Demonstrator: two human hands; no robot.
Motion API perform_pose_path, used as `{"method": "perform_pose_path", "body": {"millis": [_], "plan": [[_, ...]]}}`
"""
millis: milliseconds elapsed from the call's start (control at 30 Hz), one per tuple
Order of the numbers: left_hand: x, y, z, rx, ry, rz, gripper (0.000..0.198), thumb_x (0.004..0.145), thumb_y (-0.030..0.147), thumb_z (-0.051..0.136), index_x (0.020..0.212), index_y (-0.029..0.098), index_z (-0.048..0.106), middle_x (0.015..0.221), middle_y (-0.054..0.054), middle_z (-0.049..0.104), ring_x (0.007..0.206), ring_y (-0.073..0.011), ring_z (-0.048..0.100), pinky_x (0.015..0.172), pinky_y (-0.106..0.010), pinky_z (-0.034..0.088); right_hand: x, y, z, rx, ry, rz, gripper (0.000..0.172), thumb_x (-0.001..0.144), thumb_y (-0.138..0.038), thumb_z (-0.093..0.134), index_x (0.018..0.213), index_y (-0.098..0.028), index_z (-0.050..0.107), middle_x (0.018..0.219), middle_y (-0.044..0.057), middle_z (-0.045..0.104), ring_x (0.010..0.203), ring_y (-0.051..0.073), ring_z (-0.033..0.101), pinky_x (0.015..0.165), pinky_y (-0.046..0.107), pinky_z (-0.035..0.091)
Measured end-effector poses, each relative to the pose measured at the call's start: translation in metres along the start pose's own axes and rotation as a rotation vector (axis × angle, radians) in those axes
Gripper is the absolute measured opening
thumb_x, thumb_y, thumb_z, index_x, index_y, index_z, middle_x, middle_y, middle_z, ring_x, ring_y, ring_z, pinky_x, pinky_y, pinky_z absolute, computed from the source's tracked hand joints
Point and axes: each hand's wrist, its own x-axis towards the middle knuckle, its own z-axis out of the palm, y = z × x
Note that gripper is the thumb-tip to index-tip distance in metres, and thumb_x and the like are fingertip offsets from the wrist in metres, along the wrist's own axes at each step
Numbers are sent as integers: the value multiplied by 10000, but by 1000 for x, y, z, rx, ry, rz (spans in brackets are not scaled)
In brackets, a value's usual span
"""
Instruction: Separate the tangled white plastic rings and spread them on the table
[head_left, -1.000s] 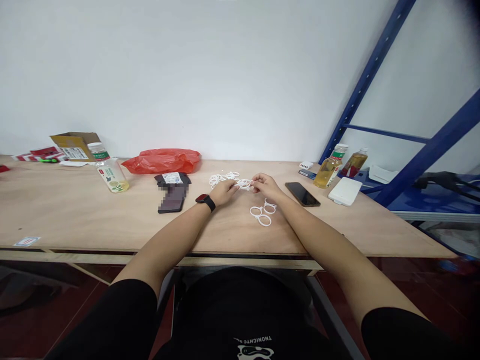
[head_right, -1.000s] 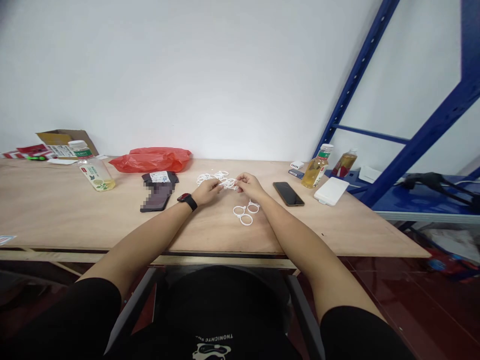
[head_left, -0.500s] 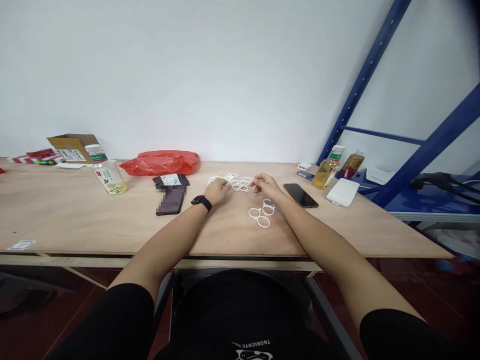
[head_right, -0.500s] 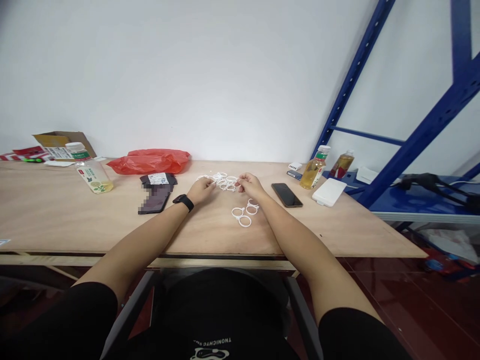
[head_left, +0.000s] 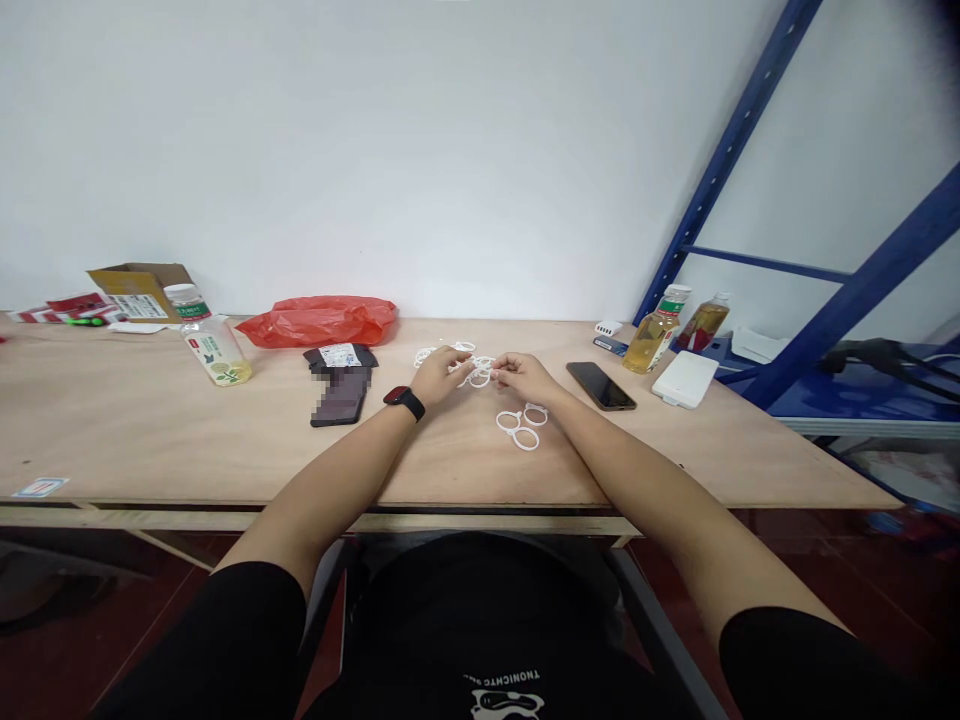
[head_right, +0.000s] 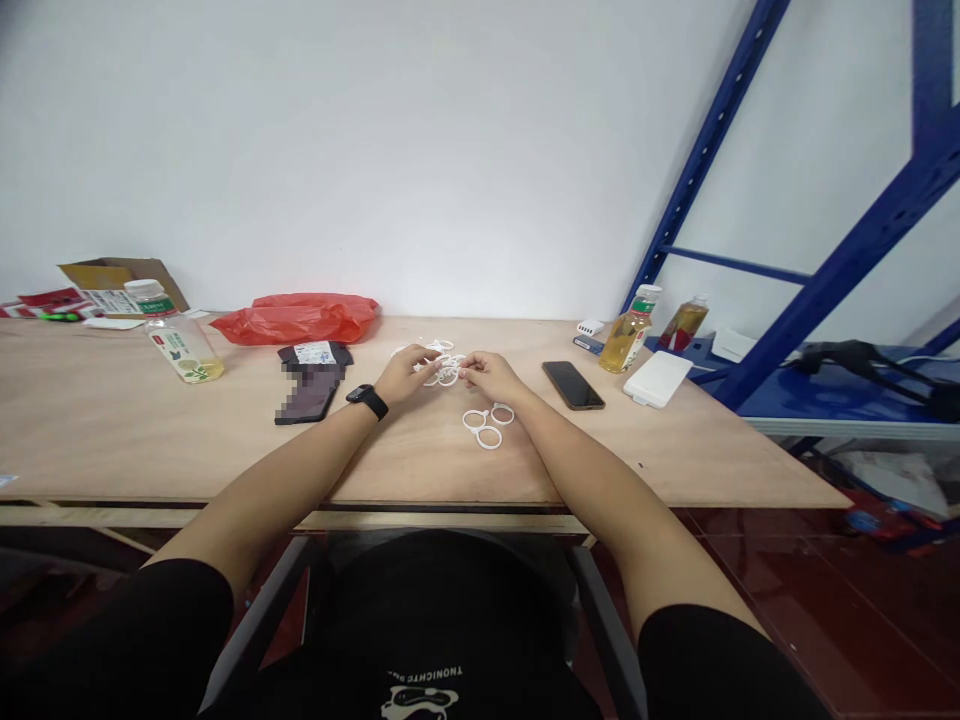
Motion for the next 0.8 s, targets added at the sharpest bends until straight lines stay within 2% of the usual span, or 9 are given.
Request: {"method": "perform_pose_path", "body": {"millis": [100,233,400,633,700,800], "plan": [[-1,17,1,46,-52,109,317,868,452,632,1047,208,725,1046,-87,709,1006,-237,641,946,-395,488,-1,-2,8,-13,19,-65,235,729,-371,763,841,-186,670,775,17,696,650,127,639,650,268,553],[-2,28,5,42,-44,73,296,856,434,648,1009,192,722,990,-78,724,925,-226,656,880,-379,510,-2,-6,15,-9,56,-106,220,754,-375,727,857,-192,663,759,11,689,686,144,658,676,281,554],[-3,24,6,-29,-62,7,331,816,461,694,994,182,704,967,-67,725,845,-197,661,783,-332,529,-6,-12,17,-127,54,-140,172,787,-350,673,858,-195,657,765,14,693,710,162,667,680,288,538],[-1,23,5,-57,-78,20,369,856,492,655,1062,187,688,1015,-72,715,897,-205,653,853,-351,519,-6,-16,13,-160,82,-153,166,810,-360,649,865,-203,658,778,14,689,705,155,642,681,281,511],[0,20,5,-26,-69,41,382,887,483,613,1126,190,673,1084,-90,694,996,-224,635,920,-368,501,-6,-19,9,-252,127,-176,159,826,-350,633,876,-205,677,792,22,699,717,161,637,691,285,503],[1,7,3,68,-47,-4,348,920,444,557,1117,187,685,1138,-116,664,1099,-251,597,989,-393,467,-7,-24,-4,-551,158,-258,134,845,-268,593,878,-205,706,851,45,715,770,177,631,732,296,480]]}}
